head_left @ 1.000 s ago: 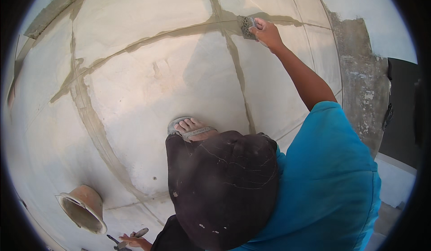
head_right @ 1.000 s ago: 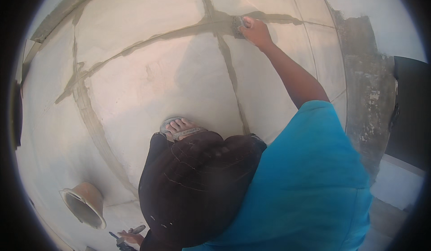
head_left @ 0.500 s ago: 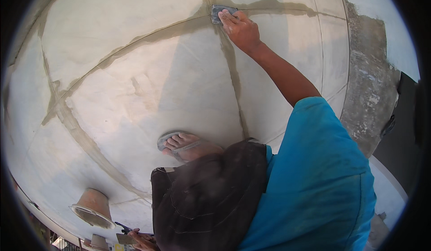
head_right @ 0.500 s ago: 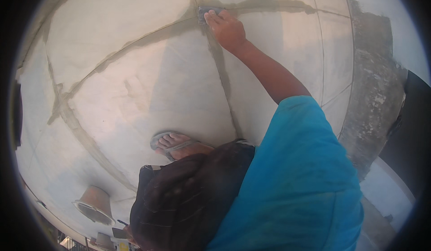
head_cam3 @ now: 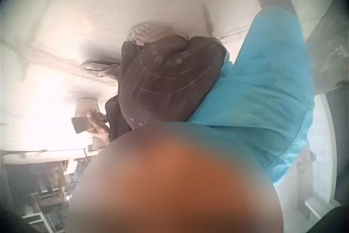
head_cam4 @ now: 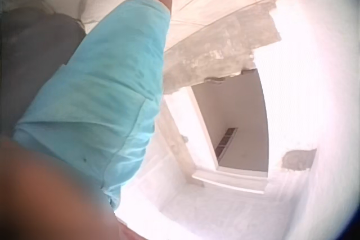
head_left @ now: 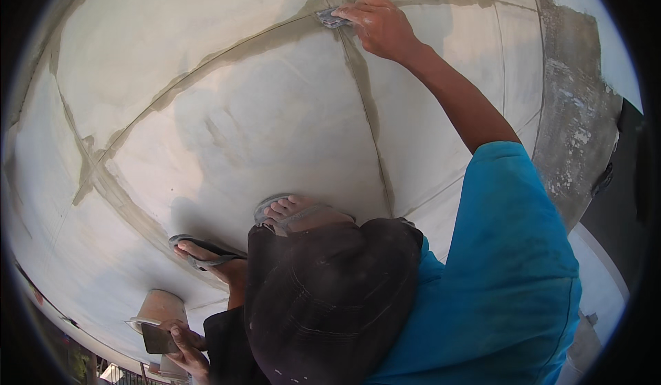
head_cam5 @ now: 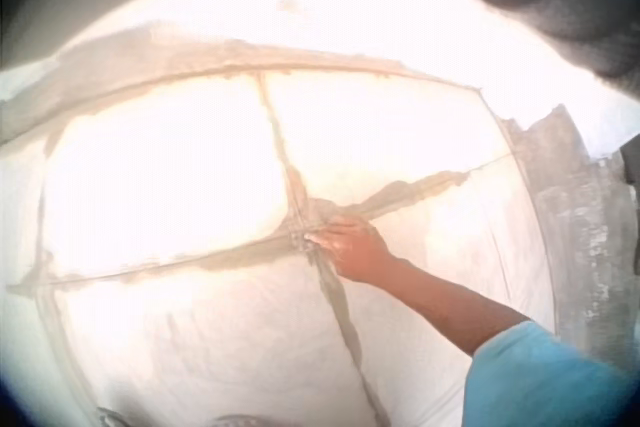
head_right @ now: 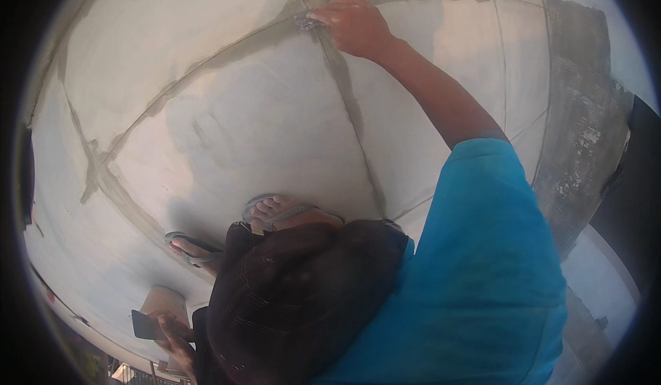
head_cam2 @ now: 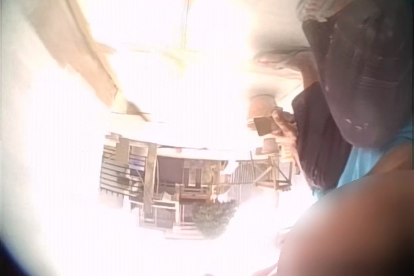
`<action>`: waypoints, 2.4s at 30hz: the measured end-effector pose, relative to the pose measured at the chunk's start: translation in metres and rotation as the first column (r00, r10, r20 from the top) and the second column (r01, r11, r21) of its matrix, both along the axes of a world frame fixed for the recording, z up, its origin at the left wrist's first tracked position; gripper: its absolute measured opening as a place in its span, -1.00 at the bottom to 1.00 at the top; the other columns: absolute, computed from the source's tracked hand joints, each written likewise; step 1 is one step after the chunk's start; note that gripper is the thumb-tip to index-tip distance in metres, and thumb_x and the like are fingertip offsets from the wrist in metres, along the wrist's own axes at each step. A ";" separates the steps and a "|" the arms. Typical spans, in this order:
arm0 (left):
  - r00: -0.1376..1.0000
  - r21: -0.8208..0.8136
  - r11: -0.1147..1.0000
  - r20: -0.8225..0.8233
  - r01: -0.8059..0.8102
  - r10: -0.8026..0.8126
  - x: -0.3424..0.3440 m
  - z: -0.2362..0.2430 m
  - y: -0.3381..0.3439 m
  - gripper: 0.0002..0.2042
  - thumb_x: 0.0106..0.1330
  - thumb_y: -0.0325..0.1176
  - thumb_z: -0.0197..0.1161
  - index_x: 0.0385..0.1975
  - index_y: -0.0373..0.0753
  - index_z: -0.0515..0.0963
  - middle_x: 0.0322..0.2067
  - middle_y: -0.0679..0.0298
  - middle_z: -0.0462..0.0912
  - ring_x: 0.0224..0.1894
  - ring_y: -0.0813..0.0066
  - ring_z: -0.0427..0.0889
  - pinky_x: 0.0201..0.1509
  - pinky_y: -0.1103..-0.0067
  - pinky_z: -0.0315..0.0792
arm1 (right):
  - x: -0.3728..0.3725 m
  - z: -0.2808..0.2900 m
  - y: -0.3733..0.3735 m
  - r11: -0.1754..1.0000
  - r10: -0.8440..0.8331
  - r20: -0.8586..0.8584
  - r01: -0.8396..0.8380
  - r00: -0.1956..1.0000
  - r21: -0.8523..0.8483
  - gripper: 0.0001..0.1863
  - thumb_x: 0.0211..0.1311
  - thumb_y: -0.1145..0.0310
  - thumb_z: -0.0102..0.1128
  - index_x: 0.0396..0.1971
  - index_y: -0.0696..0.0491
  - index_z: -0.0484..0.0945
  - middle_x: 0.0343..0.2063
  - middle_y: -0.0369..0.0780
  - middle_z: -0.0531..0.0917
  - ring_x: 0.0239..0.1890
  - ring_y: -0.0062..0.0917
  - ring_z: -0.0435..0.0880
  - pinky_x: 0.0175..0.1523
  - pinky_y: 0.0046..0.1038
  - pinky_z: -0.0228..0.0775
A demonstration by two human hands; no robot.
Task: The person kneels on a tiled floor and uses a small grout float to apply grout into the joints between tiles. They repeatedly scoop grout from a bucket and spread it along the seams, smoothing the surface with the tool.
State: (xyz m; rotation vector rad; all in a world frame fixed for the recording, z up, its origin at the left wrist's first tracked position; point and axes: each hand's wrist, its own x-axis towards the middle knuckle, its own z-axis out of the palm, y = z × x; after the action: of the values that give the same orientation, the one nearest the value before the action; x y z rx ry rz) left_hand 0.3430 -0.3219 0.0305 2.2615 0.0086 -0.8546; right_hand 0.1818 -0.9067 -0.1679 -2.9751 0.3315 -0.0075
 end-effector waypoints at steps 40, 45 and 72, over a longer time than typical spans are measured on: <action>0.733 -0.051 0.774 -0.287 0.631 -0.616 0.166 -0.056 -0.195 -0.62 0.46 -0.14 -0.07 -0.04 -0.37 0.46 -0.43 0.17 0.62 -0.74 0.59 0.47 -0.65 0.65 0.38 | 0.043 0.013 0.048 0.918 -0.387 -0.098 0.393 0.917 0.057 -0.77 0.12 0.52 0.09 -0.22 0.05 0.64 -0.19 -0.15 0.64 -0.09 -0.27 0.60 0.13 -0.29 0.40; 0.795 0.014 0.817 -0.241 0.577 -0.557 0.185 -0.047 -0.128 -0.62 0.47 -0.15 -0.07 -0.04 -0.37 0.46 -0.43 0.17 0.63 -0.74 0.59 0.47 -0.67 0.67 0.30 | -0.023 0.005 0.118 0.959 -0.278 0.029 0.279 0.960 -0.051 -0.67 0.08 0.39 0.19 -0.09 -0.02 0.64 -0.31 -0.28 0.71 -0.30 -0.51 0.58 -0.20 -0.44 0.55; 0.676 0.025 0.703 -0.301 0.710 -0.672 0.163 -0.040 -0.105 -0.56 0.46 -0.07 -0.06 -0.02 -0.38 0.46 -0.41 0.17 0.63 -0.72 0.59 0.48 -0.66 0.68 0.29 | -0.074 0.009 0.145 0.966 -0.251 0.105 0.255 0.962 -0.036 -0.70 0.17 0.40 0.12 -0.09 -0.03 0.64 -0.33 -0.26 0.68 -0.27 -0.50 0.60 -0.21 -0.45 0.52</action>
State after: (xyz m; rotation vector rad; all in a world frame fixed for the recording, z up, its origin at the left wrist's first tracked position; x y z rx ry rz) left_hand 0.5062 -0.4272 -0.0097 2.2569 -0.7442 -1.6054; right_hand 0.1075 -0.7617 -0.1589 -2.9434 0.7055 -0.1940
